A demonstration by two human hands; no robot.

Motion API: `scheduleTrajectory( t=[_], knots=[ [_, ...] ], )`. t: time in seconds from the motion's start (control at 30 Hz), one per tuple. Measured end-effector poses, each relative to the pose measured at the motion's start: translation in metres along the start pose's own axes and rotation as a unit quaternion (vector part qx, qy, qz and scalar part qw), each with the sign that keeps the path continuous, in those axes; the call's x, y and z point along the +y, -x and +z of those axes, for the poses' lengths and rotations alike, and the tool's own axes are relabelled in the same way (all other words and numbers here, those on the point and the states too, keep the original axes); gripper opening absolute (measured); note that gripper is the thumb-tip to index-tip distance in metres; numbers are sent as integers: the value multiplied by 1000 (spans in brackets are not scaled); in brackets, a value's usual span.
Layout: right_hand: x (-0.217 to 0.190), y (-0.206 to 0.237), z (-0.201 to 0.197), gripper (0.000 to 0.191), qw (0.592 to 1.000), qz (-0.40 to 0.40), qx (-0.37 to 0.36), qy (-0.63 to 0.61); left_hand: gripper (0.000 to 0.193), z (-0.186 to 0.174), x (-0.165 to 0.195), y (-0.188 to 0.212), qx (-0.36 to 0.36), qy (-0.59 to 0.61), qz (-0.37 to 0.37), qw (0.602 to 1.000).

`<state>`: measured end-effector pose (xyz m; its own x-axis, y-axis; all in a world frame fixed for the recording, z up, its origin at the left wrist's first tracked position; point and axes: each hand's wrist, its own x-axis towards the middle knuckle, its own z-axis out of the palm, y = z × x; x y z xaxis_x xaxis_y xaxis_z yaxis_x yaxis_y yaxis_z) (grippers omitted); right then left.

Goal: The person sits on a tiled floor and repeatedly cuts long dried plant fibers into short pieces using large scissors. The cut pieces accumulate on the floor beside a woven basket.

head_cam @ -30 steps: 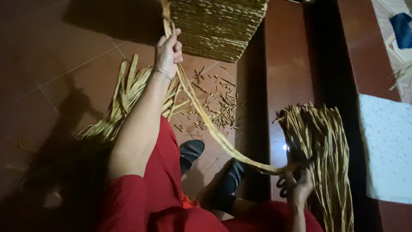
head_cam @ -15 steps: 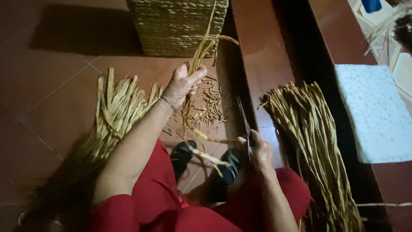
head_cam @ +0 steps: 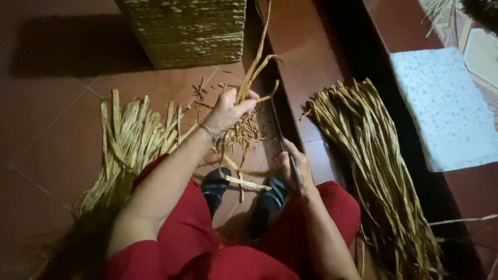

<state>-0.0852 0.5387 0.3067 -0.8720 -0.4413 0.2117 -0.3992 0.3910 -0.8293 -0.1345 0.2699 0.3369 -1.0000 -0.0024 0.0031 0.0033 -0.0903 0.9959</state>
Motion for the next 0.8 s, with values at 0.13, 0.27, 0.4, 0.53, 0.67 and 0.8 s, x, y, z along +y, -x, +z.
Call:
scheduleTrajectory(
  t=[0.13, 0.27, 0.4, 0.53, 0.67, 0.8],
  knots=[
    [5, 1, 1, 44, 995, 59, 1, -80, 16, 4, -12, -4, -33, -7, 25, 999],
    [11, 3, 2, 43, 999, 32, 4, -10, 16, 8, -19, -5, -58, 20, 42, 997],
    [23, 5, 10, 37, 999, 35, 26, 9, 17, 7, -17, -4, -43, -9, -5, 999],
    [35, 10, 10, 44, 994, 75, 50, -54, 21, 7, -12, -2, -41, 25, 15, 999],
    [40, 6, 13, 56, 967, 100, 31, -232, 34, 9, -6, 0, -44, 78, -20, 996],
    [35, -3, 15, 77, 948, 128, -1, -292, 36, 7, 5, 6, -82, 19, -14, 996]
  ],
)
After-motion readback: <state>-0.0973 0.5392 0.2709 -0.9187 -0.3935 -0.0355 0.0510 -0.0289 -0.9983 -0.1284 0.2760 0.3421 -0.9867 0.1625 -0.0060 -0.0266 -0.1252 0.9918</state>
